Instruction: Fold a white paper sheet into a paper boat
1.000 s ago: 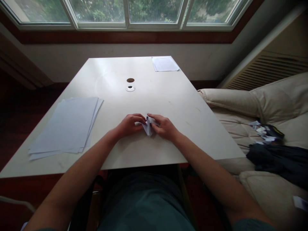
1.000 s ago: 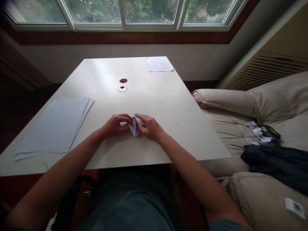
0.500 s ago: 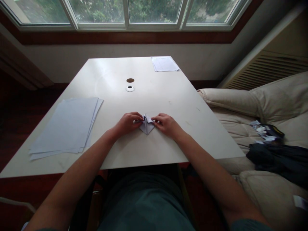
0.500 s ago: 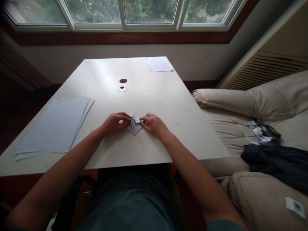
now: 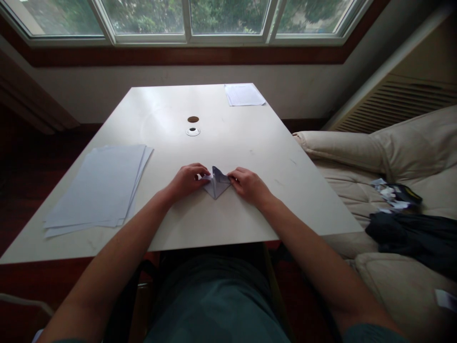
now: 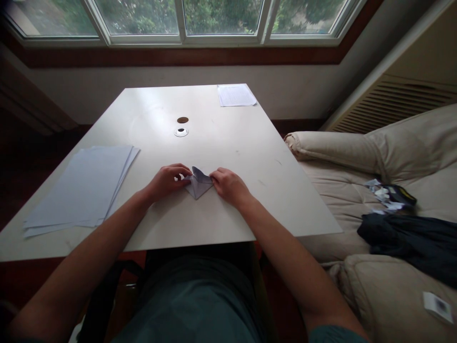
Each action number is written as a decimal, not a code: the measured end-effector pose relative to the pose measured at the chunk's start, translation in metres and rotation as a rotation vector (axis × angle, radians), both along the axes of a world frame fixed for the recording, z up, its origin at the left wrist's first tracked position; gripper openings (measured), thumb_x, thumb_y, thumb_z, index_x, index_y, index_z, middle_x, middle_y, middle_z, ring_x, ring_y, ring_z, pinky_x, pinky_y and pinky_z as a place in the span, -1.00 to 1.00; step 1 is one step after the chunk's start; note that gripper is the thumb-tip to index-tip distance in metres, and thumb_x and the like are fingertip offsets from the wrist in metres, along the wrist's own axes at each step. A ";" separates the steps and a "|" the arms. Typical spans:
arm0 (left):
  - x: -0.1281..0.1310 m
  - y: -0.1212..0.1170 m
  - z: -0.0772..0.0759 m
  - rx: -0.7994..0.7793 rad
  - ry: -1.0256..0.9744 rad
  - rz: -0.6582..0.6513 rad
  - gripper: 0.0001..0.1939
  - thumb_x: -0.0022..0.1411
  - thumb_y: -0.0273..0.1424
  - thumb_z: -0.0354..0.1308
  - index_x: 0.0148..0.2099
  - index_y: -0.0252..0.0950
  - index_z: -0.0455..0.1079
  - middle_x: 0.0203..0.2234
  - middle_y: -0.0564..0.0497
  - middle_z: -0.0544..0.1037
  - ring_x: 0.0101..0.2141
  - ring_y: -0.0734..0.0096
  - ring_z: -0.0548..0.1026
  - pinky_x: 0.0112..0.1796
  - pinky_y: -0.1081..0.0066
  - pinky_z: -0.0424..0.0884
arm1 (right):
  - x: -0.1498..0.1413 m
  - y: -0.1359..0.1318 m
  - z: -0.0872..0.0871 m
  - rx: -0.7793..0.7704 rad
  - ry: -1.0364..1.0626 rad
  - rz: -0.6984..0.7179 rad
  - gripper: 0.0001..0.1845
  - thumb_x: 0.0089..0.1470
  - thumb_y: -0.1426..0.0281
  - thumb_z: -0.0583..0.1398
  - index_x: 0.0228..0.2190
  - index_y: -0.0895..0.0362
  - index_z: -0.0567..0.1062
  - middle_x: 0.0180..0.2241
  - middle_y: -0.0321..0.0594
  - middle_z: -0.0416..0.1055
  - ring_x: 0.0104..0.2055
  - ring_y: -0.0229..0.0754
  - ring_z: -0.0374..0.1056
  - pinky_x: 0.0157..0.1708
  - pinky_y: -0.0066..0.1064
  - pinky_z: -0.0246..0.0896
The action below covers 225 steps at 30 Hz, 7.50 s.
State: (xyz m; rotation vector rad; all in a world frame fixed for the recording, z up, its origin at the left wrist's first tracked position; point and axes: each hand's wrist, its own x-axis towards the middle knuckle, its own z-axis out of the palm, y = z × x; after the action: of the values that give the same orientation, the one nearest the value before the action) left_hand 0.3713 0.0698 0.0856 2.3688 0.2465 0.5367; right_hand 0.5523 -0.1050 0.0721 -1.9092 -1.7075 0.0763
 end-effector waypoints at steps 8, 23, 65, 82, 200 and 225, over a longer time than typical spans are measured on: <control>0.001 -0.002 0.003 0.011 -0.005 0.049 -0.82 0.21 -0.35 0.18 -0.23 -0.29 0.58 -0.30 -0.06 0.62 -0.41 0.46 0.52 -0.34 0.47 0.45 | -0.004 0.000 0.002 0.021 0.029 -0.070 -0.82 0.18 0.45 0.11 -0.28 0.12 0.53 -0.29 -0.14 0.45 -0.28 -0.17 0.36 -0.24 -0.36 0.24; 0.002 -0.014 -0.001 0.098 -0.087 0.162 -0.92 0.12 -0.47 0.18 -0.39 -0.32 0.49 -0.43 -0.01 0.57 -0.51 0.52 0.47 -0.44 0.51 0.38 | -0.031 -0.003 0.019 0.145 0.141 -0.062 -0.59 0.02 0.06 0.29 -0.24 0.09 0.40 -0.38 -0.22 0.40 -0.32 -0.13 0.31 -0.26 -0.31 0.24; -0.009 0.016 0.017 -0.744 -0.044 0.328 -0.87 0.11 -0.44 0.18 -0.26 -0.38 0.39 -0.55 -0.04 0.56 -0.56 0.35 0.57 -0.46 0.32 0.58 | -0.011 -0.004 0.014 0.199 0.354 -0.225 -0.93 0.09 0.37 0.15 -0.33 0.09 0.41 -0.48 -0.29 0.45 -0.51 -0.26 0.35 -0.45 -0.44 0.24; -0.008 0.005 0.022 -0.720 0.024 0.276 -0.69 0.18 -0.20 0.25 -0.23 -0.39 0.42 -0.52 -0.08 0.56 -0.53 0.24 0.60 -0.57 0.41 0.51 | -0.011 0.000 0.006 0.129 0.340 -0.193 -0.71 0.04 0.38 0.14 -0.13 0.06 0.36 -0.34 -0.28 0.46 -0.56 -0.29 0.25 -0.44 -0.39 0.21; 0.004 -0.013 0.000 -0.162 0.032 0.170 -0.76 0.09 -0.32 0.27 -0.18 -0.26 0.39 -0.30 0.02 0.58 -0.47 0.51 0.47 -0.45 0.53 0.35 | -0.014 0.010 -0.002 0.164 0.216 0.014 -0.66 0.12 0.45 0.21 -0.05 0.02 0.54 -0.14 -0.14 0.46 -0.12 -0.10 0.40 -0.15 -0.29 0.35; 0.004 -0.007 -0.006 -0.032 -0.002 0.119 -0.91 0.10 -0.40 0.20 -0.33 -0.30 0.49 -0.31 0.00 0.57 -0.47 0.52 0.40 -0.40 0.50 0.33 | -0.009 0.003 0.002 0.080 0.213 0.176 -0.58 -0.01 0.47 0.28 -0.06 0.02 0.55 -0.05 -0.12 0.34 -0.08 -0.11 0.39 0.03 -0.21 0.32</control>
State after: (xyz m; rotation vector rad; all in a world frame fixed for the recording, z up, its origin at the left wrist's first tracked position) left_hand 0.3757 0.0627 0.0793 2.3333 0.3942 0.5866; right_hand 0.5429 -0.1015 0.0741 -1.6276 -1.7018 0.2650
